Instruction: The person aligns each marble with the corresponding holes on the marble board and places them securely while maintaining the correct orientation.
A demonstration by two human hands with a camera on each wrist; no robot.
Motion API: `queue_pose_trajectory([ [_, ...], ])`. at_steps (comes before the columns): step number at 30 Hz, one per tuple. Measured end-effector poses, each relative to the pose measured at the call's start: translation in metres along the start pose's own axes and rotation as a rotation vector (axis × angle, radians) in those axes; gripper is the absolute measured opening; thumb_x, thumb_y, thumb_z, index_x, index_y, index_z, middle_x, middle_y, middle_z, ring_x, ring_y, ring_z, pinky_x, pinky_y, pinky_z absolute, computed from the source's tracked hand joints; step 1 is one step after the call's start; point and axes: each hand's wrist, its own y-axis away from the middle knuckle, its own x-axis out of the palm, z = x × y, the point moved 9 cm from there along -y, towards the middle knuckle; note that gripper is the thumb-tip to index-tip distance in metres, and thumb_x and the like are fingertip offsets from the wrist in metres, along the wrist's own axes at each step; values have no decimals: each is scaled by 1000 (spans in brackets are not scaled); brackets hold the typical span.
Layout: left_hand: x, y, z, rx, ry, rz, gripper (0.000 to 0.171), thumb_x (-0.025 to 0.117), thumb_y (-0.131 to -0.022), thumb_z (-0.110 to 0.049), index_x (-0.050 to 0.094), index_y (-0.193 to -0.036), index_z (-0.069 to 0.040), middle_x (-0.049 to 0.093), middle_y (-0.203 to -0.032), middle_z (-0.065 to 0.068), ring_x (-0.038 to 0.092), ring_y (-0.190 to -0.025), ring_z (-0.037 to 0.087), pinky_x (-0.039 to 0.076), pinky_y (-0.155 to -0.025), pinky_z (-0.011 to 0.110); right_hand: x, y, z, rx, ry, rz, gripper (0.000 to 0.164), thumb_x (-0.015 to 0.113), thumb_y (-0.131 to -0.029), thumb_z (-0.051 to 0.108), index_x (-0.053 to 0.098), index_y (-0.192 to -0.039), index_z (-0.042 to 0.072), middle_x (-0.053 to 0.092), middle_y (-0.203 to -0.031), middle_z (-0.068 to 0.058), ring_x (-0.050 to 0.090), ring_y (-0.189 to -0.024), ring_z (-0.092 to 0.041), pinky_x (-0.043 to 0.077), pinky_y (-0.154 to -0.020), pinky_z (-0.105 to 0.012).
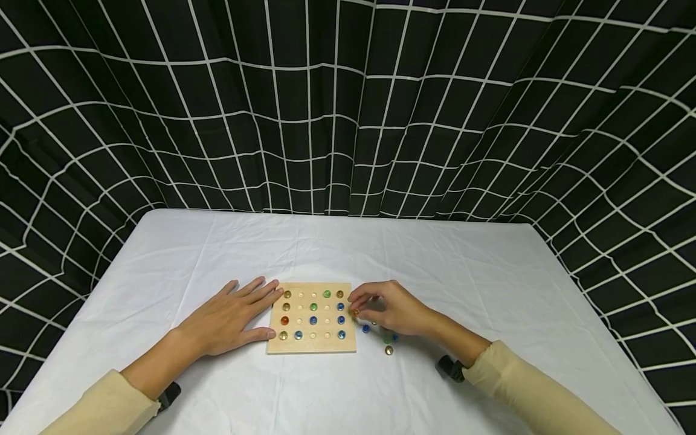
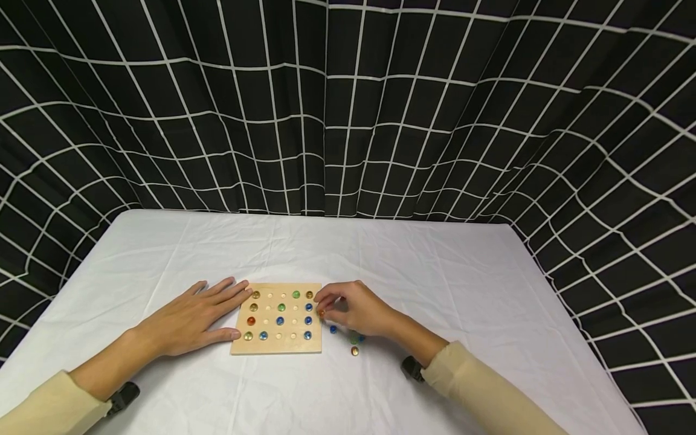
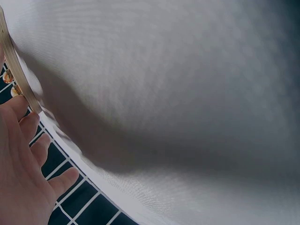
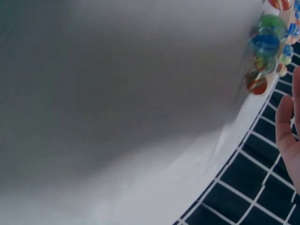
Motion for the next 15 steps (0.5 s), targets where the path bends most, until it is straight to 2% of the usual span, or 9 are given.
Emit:
queue_pose_trajectory([
  [15,-1,0,-1,2,7,2,78,43,-96,-69,36,-156,-19,35,-159,3,30,-147,29,28,-111,65,20,-14,25,-86,-31,53,23,73,-88,-1,70,-109,5,75,-98,-1,68,-92,-10,54,-86,-39],
])
